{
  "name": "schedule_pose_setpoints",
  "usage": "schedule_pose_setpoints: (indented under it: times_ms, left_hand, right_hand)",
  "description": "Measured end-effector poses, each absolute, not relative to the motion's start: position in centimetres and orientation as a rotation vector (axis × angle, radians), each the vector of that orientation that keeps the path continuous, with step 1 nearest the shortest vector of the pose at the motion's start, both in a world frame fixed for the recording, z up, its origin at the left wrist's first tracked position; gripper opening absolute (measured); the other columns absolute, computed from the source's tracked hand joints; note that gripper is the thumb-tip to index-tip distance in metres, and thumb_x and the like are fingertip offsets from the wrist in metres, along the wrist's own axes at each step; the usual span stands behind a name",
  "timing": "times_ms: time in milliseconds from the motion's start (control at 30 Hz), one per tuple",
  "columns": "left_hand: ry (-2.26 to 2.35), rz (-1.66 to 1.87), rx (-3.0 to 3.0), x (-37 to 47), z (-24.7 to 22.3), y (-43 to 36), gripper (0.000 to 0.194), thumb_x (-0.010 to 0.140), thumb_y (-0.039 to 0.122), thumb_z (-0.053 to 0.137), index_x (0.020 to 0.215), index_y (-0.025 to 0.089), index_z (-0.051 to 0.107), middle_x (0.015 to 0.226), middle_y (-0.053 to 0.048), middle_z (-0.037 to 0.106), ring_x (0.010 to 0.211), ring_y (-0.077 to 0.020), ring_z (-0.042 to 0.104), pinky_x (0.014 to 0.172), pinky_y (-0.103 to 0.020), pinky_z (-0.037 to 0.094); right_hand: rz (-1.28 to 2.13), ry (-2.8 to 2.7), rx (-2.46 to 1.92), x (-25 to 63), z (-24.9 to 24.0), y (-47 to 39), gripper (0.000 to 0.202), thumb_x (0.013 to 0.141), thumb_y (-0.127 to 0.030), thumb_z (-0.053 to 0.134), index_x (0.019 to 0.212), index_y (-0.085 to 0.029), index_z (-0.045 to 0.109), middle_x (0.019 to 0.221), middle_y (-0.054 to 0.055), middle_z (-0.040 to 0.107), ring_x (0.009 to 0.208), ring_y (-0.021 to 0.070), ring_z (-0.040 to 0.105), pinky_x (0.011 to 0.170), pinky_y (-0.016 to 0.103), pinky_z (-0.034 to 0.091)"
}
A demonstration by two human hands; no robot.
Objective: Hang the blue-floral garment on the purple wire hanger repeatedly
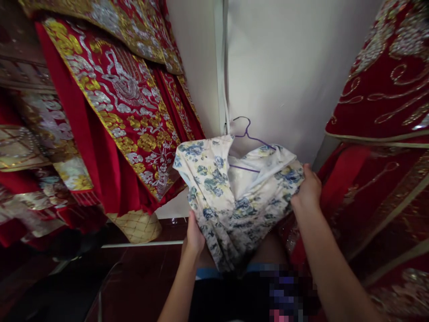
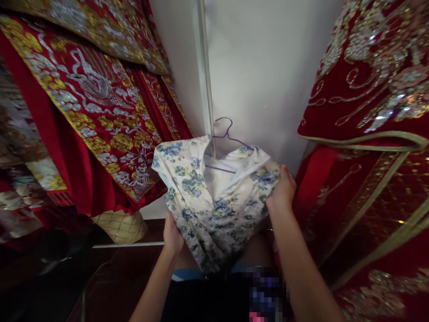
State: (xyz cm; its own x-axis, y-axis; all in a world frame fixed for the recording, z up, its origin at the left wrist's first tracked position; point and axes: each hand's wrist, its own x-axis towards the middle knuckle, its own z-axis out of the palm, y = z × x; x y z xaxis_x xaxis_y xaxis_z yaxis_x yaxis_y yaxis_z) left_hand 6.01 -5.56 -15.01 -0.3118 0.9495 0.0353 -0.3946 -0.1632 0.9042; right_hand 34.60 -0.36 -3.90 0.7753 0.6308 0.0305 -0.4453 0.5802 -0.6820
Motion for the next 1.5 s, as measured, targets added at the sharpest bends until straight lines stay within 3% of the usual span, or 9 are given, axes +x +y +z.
schedule_pose_setpoints:
  times_ms: [167,333,500,567,700,800,1167,1400,1500]
  left_hand:
    - [1.023,1.723,0.733,5.9,-15.3,-6.0,0.058,0.062,0.041,0.086,0.114,0.022,0.068,0.12,-0.008,0.072,0.129,-0.0309,0.057,0.113,-0.044,0.043]
    - [1.053,1.694,0.719,6.2,-17.2,-7.2,0.053,0.064,0.038,0.086,0.11,0.019,0.069,0.116,-0.01,0.074,0.125,-0.0311,0.061,0.112,-0.044,0.043]
    - [1.072,1.636,0.688,7.2,-19.2,-8.5,0.046,0.072,0.045,0.08,0.108,0.018,0.07,0.115,-0.01,0.074,0.122,-0.0298,0.063,0.107,-0.043,0.048]
    - [1.076,1.667,0.685,7.9,-19.6,-8.8,0.041,0.075,0.043,0.079,0.108,0.02,0.071,0.116,-0.008,0.074,0.125,-0.0269,0.061,0.109,-0.04,0.046]
    - [1.093,1.662,0.758,8.6,-19.5,-9.3,0.041,0.074,0.039,0.079,0.11,0.02,0.071,0.118,-0.008,0.073,0.125,-0.0258,0.061,0.11,-0.038,0.045]
    - [1.116,1.637,0.851,8.6,-19.0,-9.7,0.043,0.075,0.04,0.078,0.11,0.017,0.071,0.117,-0.011,0.073,0.121,-0.0275,0.064,0.106,-0.038,0.048]
    - [1.093,1.605,0.782,9.2,-18.0,-10.3,0.043,0.075,0.036,0.076,0.115,0.023,0.066,0.118,-0.007,0.072,0.125,-0.027,0.061,0.105,-0.037,0.049]
    - [1.51,2.069,1.095,8.3,-18.1,-10.8,0.061,0.079,0.034,0.073,0.131,0.022,0.042,0.137,-0.015,0.05,0.127,-0.0267,0.052,0.108,-0.042,0.042]
    - [1.586,2.128,1.547,9.2,-17.1,-11.5,0.048,0.081,0.029,0.071,0.122,0.022,0.05,0.129,-0.013,0.052,0.124,-0.0269,0.05,0.108,-0.043,0.039]
  right_hand:
    - [0.704,-0.373,-0.697,32.0,-2.7,-0.6,0.023,0.074,-0.037,0.072,0.077,-0.018,0.06,0.075,-0.001,0.066,0.072,0.016,0.067,0.064,0.028,0.057]
    - [0.709,-0.45,-0.747,31.8,-4.7,-2.2,0.031,0.072,-0.043,0.074,0.084,-0.018,0.062,0.083,0.0,0.066,0.077,0.0169,0.066,0.073,0.031,0.056]
    - [0.252,-0.503,-0.856,31.1,-9.2,-5.2,0.023,0.081,-0.035,0.066,0.1,-0.023,0.062,0.107,0.0,0.063,0.106,0.0142,0.06,0.092,0.026,0.047]
    - [0.255,-0.543,-0.934,29.5,-11.6,-7.2,0.021,0.084,-0.035,0.064,0.101,-0.024,0.062,0.108,0.001,0.063,0.104,0.0151,0.061,0.089,0.027,0.048]
    - [0.908,-0.867,-1.07,25.1,-15.4,-10.3,0.027,0.085,-0.05,0.063,0.086,-0.023,0.062,0.077,0.002,0.065,0.063,0.0171,0.06,0.057,0.028,0.047]
    - [1.238,-1.194,-1.049,22.7,-16.0,-10.4,0.04,0.086,-0.063,0.058,0.082,-0.023,0.06,0.065,0.001,0.063,0.051,0.0162,0.054,0.049,0.029,0.04]
    - [1.154,-1.171,-1.019,22.1,-13.9,-9.4,0.052,0.081,-0.069,0.058,0.061,-0.023,0.045,0.049,-0.007,0.039,0.045,0.0101,0.035,0.046,0.025,0.028]
    - [1.225,-1.031,-1.07,23.7,-12.6,-11.0,0.036,0.074,-0.052,0.064,0.058,-0.02,0.058,0.047,-0.004,0.041,0.045,0.0111,0.034,0.044,0.025,0.023]
    - [1.238,-1.07,-1.077,23.5,-11.9,-11.5,0.033,0.074,-0.049,0.063,0.059,-0.019,0.062,0.047,-0.003,0.041,0.045,0.0114,0.035,0.045,0.025,0.024]
